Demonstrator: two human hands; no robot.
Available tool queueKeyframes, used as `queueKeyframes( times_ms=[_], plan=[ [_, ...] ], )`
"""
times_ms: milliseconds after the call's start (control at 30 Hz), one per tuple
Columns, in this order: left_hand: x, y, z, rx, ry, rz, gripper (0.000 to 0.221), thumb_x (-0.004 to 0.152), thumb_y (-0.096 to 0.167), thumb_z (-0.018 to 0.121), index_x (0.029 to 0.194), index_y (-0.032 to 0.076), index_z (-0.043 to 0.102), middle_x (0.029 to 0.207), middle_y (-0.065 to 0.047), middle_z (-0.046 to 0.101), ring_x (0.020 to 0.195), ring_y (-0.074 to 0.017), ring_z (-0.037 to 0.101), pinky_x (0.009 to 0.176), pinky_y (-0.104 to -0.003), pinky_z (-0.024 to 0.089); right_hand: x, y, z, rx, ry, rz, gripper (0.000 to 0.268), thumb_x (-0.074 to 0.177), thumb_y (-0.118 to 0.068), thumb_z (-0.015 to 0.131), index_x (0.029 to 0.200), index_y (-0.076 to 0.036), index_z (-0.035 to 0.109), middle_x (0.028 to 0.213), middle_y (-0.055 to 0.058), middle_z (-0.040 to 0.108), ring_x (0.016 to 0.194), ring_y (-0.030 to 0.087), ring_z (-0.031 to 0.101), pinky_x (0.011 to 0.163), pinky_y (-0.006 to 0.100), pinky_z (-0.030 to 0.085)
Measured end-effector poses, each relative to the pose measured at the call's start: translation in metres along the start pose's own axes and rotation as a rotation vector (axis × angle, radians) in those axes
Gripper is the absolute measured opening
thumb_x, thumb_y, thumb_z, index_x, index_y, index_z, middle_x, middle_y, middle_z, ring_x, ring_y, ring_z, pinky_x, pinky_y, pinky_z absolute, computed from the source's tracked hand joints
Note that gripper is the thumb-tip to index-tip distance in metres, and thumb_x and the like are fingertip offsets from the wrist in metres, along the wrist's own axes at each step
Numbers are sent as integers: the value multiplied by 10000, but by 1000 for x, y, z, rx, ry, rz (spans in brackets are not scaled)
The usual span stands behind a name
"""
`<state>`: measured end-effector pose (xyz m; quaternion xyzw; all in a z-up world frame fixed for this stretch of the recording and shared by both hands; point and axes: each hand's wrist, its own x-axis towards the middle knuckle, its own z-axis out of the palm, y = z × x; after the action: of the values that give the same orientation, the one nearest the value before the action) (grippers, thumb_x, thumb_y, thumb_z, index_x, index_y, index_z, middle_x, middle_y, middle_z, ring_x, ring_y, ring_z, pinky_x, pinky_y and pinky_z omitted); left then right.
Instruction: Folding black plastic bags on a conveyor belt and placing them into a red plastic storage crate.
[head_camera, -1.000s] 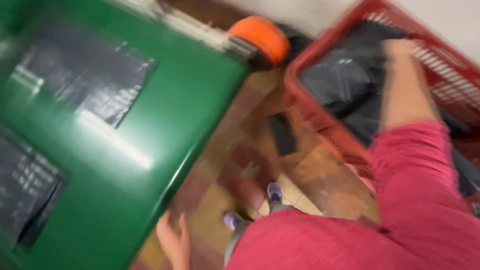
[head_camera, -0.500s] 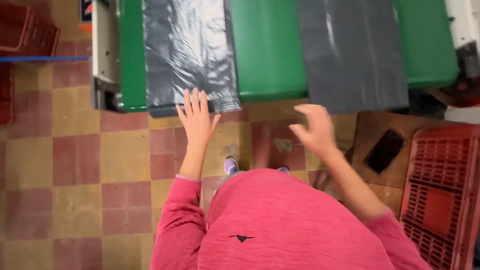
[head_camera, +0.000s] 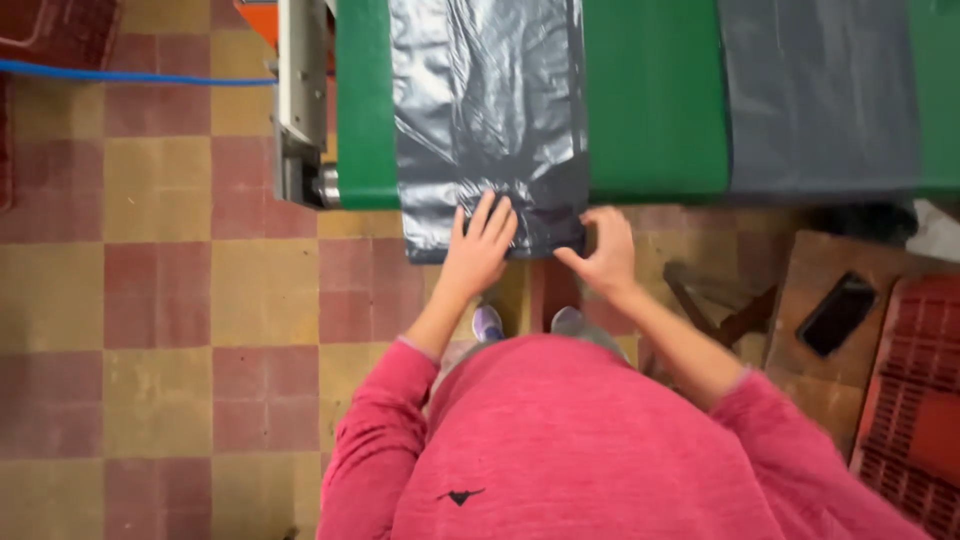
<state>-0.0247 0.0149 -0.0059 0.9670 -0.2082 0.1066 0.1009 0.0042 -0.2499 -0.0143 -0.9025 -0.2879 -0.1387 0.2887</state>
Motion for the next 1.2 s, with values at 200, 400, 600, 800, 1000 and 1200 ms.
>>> queueKeyframes(
  times_ms=[200, 400, 600, 800, 1000, 1200],
  plan=[
    [33, -18, -25, -372, -59, 32, 815, 808, 507, 762, 1458, 78, 521, 1555, -122, 437, 1478, -359, 335, 1157, -625, 320, -43, 91, 100, 846, 158, 932, 639, 891, -450, 766, 1349, -83, 515, 1359, 65, 574, 1265, 233, 526, 1061, 392, 406],
    [89, -70, -39, -326, 26, -179, 750, 869, 583, 689, 1418, 90, 557, 1559, -126, 449, 1510, -356, 316, 1180, -657, 244, -32, 83, 72, 1344, -74, 1146, 502, 891, -315, 752, 1292, -36, 637, 1231, 58, 689, 1126, 186, 646, 975, 375, 514],
    [80, -119, -27, -410, -156, -105, 672, 910, 573, 621, 1394, 107, 587, 1549, -121, 475, 1507, -365, 298, 1157, -682, 204, 39, 76, 9, 1322, -544, 912, 541, 888, -224, 770, 1347, 28, 633, 1245, 97, 693, 1107, 202, 660, 974, 381, 525],
    [155, -210, -87, -1328, -763, -589, 974, 860, 806, 89, 1419, 178, 581, 1395, -8, 655, 1355, -189, 558, 1083, -452, 363, 226, 86, -29, 1786, -606, 897, 627, 949, -329, 657, 1453, 16, 515, 1461, 190, 589, 1335, 344, 584, 1175, 535, 408],
    [203, -319, -2, -1818, -349, -825, 1194, 884, 936, 45, 1351, 38, 679, 1106, -68, 687, 977, -168, 667, 753, -287, 526, 397, 169, 19, 2081, -515, 723, 558, 1095, -488, 383, 1372, -30, 541, 1519, 227, 551, 1464, 449, 463, 1191, 727, 336],
    [236, -317, 65, -1138, 29, -1058, 496, 1007, 535, 673, 1100, 50, 727, 863, -25, 612, 737, -132, 552, 624, -310, 458, 448, 234, 56, 1811, -410, 900, 609, 1050, -542, 356, 1342, -55, 575, 1413, 179, 591, 1378, 398, 530, 1089, 656, 438]
  ],
)
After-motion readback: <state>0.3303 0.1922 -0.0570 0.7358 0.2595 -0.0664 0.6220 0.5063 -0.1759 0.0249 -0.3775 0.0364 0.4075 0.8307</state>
